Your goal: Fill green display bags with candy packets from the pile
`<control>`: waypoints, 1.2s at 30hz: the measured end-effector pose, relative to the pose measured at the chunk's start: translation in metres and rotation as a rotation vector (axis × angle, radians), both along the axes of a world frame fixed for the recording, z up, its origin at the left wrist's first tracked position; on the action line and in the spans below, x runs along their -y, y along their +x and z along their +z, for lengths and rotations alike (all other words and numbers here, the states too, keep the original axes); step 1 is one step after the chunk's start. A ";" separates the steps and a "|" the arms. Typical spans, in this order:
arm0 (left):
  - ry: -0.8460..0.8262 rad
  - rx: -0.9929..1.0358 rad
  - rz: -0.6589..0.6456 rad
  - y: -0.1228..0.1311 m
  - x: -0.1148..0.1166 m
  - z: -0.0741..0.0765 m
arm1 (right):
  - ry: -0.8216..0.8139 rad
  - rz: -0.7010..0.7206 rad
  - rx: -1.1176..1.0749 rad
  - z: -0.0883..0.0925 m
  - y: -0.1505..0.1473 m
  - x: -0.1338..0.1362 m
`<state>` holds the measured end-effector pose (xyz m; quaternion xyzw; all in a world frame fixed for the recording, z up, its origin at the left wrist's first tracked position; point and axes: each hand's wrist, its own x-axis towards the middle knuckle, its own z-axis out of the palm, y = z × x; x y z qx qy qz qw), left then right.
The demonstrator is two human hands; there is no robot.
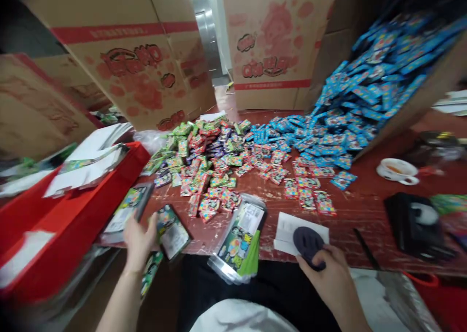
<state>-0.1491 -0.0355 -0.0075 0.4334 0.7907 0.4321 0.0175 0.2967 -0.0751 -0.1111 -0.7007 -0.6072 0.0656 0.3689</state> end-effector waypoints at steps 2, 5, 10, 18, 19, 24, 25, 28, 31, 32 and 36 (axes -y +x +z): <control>0.036 -0.130 -0.163 0.033 -0.002 0.005 | 0.012 -0.044 -0.075 0.013 0.002 -0.006; 0.127 -0.232 -0.685 0.103 -0.020 0.001 | -0.032 0.015 -0.220 0.034 0.012 -0.015; -0.058 -0.264 -1.338 0.227 -0.059 -0.012 | 0.062 -0.131 -0.204 0.049 0.050 -0.014; -0.363 -0.092 -1.512 0.285 -0.089 -0.038 | 0.059 -0.239 -0.057 0.014 0.078 -0.024; -0.382 -0.057 -1.510 0.286 -0.092 -0.040 | 0.026 -0.243 -0.032 0.012 0.078 -0.026; -0.470 0.119 -1.507 0.288 -0.099 -0.051 | 0.003 -0.242 0.081 0.016 0.076 -0.028; -0.486 0.139 -1.505 0.288 -0.098 -0.052 | 0.040 -0.218 0.081 0.021 0.075 -0.028; -0.526 0.161 -1.496 0.291 -0.089 -0.055 | 0.099 0.025 0.011 0.038 0.065 -0.033; -0.547 0.123 -1.455 0.293 -0.077 -0.053 | 0.016 0.310 -0.089 0.052 0.052 -0.044; -0.549 0.103 -1.430 0.292 -0.073 -0.050 | -0.006 0.349 -0.120 0.055 0.048 -0.048; -0.547 0.072 -1.372 0.274 -0.063 -0.027 | -0.059 0.402 -0.293 0.059 0.038 -0.053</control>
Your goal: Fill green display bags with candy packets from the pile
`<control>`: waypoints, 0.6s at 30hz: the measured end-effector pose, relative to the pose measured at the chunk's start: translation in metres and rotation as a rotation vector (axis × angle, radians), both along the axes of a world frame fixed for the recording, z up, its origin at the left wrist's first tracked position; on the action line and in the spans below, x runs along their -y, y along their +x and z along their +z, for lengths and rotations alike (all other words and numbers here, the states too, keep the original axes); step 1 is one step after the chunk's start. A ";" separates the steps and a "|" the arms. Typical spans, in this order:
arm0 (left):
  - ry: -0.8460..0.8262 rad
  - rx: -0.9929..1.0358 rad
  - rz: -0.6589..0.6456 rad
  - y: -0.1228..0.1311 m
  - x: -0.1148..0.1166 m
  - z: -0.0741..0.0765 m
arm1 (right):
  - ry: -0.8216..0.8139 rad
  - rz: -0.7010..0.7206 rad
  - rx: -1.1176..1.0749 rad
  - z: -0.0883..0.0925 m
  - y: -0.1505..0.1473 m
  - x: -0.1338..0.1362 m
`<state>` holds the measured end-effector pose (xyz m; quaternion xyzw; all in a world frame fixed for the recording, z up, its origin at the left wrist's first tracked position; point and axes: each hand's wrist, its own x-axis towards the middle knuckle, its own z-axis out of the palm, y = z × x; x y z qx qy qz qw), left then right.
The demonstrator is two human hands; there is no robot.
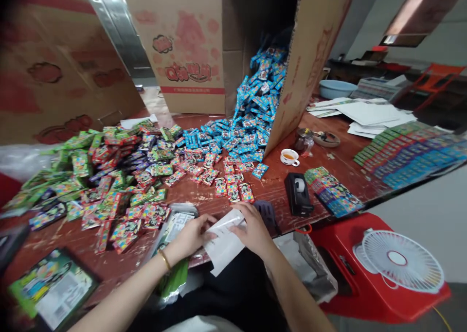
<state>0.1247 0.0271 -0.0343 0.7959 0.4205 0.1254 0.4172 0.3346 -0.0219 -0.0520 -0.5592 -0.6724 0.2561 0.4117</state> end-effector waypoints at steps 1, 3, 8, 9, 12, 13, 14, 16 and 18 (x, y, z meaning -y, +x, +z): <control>-0.005 0.005 -0.002 -0.008 0.003 0.008 | -0.047 0.027 -0.060 0.002 -0.002 0.001; -0.006 0.011 -0.038 -0.024 0.011 0.025 | -0.167 0.118 -0.174 0.008 -0.005 0.006; 0.140 -0.113 -0.101 -0.053 0.032 0.055 | -0.338 0.529 -0.384 0.037 -0.010 0.019; 0.157 -0.131 -0.092 -0.055 0.034 0.058 | -0.347 0.587 -0.425 0.043 -0.012 0.021; 0.158 -0.116 -0.075 -0.060 0.036 0.065 | -0.279 0.530 -0.349 0.054 -0.022 0.022; 0.142 -0.094 -0.078 -0.061 0.036 0.067 | -0.234 0.454 -0.259 0.056 -0.028 0.022; 0.123 -0.062 -0.084 -0.063 0.037 0.069 | -0.197 0.378 -0.171 0.058 -0.033 0.021; 0.106 0.014 -0.083 -0.066 0.040 0.070 | -0.179 0.271 -0.072 0.057 -0.044 0.020; 0.147 0.076 -0.050 -0.067 0.045 0.068 | -0.223 0.204 -0.089 0.055 -0.052 0.019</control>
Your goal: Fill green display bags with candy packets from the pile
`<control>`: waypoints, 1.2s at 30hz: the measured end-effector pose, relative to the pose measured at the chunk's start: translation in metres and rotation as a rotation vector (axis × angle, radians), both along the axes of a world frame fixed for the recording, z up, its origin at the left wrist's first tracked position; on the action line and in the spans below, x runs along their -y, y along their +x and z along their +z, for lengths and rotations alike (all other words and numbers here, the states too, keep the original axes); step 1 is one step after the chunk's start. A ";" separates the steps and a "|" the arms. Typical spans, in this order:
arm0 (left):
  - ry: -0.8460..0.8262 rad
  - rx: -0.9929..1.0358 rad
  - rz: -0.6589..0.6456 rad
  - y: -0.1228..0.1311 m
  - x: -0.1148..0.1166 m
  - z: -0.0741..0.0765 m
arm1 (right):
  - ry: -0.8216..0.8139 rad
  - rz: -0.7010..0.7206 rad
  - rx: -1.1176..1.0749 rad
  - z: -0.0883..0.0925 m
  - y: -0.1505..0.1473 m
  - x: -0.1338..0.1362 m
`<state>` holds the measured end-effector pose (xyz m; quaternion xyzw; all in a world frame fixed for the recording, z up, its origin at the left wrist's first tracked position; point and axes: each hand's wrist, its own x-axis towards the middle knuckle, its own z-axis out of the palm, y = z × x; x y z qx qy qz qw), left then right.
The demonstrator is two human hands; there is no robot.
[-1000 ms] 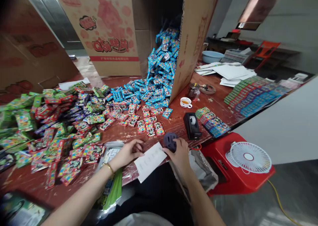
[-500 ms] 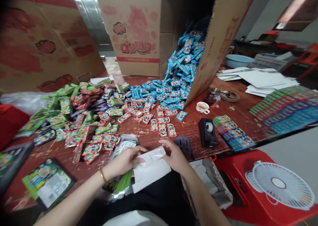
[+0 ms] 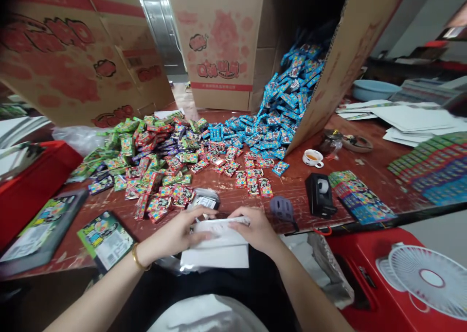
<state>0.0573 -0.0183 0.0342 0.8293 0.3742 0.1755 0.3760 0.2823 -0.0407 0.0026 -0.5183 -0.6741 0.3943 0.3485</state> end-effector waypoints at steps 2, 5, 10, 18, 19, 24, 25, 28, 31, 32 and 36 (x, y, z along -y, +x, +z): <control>0.051 0.055 0.064 0.000 0.006 -0.005 | -0.057 -0.070 -0.040 -0.004 -0.004 -0.002; 0.014 0.163 0.220 0.002 0.010 -0.016 | -0.124 -0.136 -0.096 -0.011 -0.002 -0.004; -0.234 0.255 0.314 -0.002 0.008 -0.025 | -0.165 -0.059 -0.145 -0.017 0.004 -0.007; -0.231 0.350 0.381 0.001 0.008 -0.022 | -0.171 -0.015 -0.200 -0.013 0.000 -0.009; -0.230 0.358 0.410 0.002 0.007 -0.022 | -0.163 -0.008 -0.194 -0.012 -0.001 -0.010; -0.204 0.316 0.472 0.001 0.002 -0.020 | -0.118 -0.051 -0.202 -0.005 -0.001 -0.012; -0.195 0.320 0.466 -0.001 0.002 -0.019 | -0.116 -0.071 -0.212 -0.004 -0.001 -0.012; -0.165 0.328 0.462 -0.004 0.003 -0.013 | -0.122 -0.098 -0.235 0.001 -0.001 -0.012; -0.183 0.354 0.479 -0.005 0.004 -0.007 | -0.154 -0.042 -0.255 0.008 -0.001 -0.011; -0.206 0.370 0.485 -0.004 0.004 -0.005 | -0.166 -0.017 -0.266 0.010 -0.001 -0.011; -0.275 0.445 0.499 -0.003 0.004 0.003 | -0.172 -0.028 -0.335 0.018 -0.005 -0.012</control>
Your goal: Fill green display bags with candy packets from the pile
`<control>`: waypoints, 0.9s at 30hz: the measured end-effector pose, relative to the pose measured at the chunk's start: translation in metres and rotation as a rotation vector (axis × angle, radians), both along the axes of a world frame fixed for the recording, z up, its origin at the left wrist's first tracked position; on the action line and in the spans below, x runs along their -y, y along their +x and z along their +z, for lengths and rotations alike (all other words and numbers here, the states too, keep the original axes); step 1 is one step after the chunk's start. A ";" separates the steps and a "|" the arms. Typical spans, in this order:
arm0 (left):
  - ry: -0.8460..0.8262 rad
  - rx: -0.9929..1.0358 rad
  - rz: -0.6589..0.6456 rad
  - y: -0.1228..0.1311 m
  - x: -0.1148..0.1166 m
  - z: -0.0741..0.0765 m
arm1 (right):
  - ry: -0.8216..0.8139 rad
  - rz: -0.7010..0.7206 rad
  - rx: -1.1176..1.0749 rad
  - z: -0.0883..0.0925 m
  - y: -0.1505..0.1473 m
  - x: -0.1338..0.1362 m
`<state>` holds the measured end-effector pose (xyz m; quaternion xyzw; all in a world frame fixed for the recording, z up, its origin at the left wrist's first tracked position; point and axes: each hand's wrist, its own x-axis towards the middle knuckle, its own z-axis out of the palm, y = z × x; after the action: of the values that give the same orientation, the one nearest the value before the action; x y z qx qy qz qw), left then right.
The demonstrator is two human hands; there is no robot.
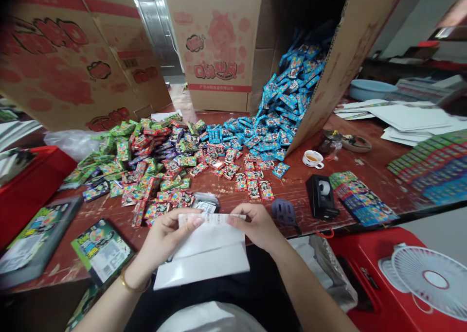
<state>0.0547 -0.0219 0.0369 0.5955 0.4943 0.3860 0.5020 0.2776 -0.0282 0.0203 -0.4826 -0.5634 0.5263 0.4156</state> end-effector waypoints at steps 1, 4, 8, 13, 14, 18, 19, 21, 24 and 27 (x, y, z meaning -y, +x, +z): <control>0.013 -0.002 0.006 0.000 0.000 0.001 | 0.014 -0.023 -0.006 0.001 -0.002 -0.001; 0.100 -0.061 0.029 -0.002 -0.002 0.003 | 0.083 -0.083 0.019 0.002 -0.007 -0.003; 0.180 -0.092 0.062 -0.003 -0.004 0.002 | 0.106 -0.143 0.057 0.001 -0.011 -0.004; 0.151 -0.070 0.114 0.000 -0.002 0.001 | 0.087 -0.157 0.046 0.000 -0.011 -0.003; 0.150 -0.075 0.111 0.000 -0.002 0.002 | 0.086 -0.156 0.044 0.000 -0.011 -0.002; 0.149 -0.082 0.091 0.000 -0.002 0.005 | 0.080 -0.178 0.033 0.001 -0.011 0.000; 0.135 -0.066 0.099 0.000 -0.002 0.005 | 0.077 -0.171 0.021 0.000 -0.011 0.000; 0.075 -0.010 0.101 0.002 -0.002 0.005 | 0.069 -0.138 -0.022 -0.001 -0.010 0.001; -0.065 0.105 0.075 0.008 -0.001 0.006 | 0.068 -0.130 -0.110 -0.001 -0.010 0.002; -0.118 0.211 0.088 0.014 0.001 0.007 | 0.085 -0.177 -0.188 0.000 -0.013 0.002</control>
<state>0.0691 -0.0227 0.0440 0.4985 0.4863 0.4385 0.5681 0.2643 -0.0307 0.0206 -0.4608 -0.4990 0.5061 0.5316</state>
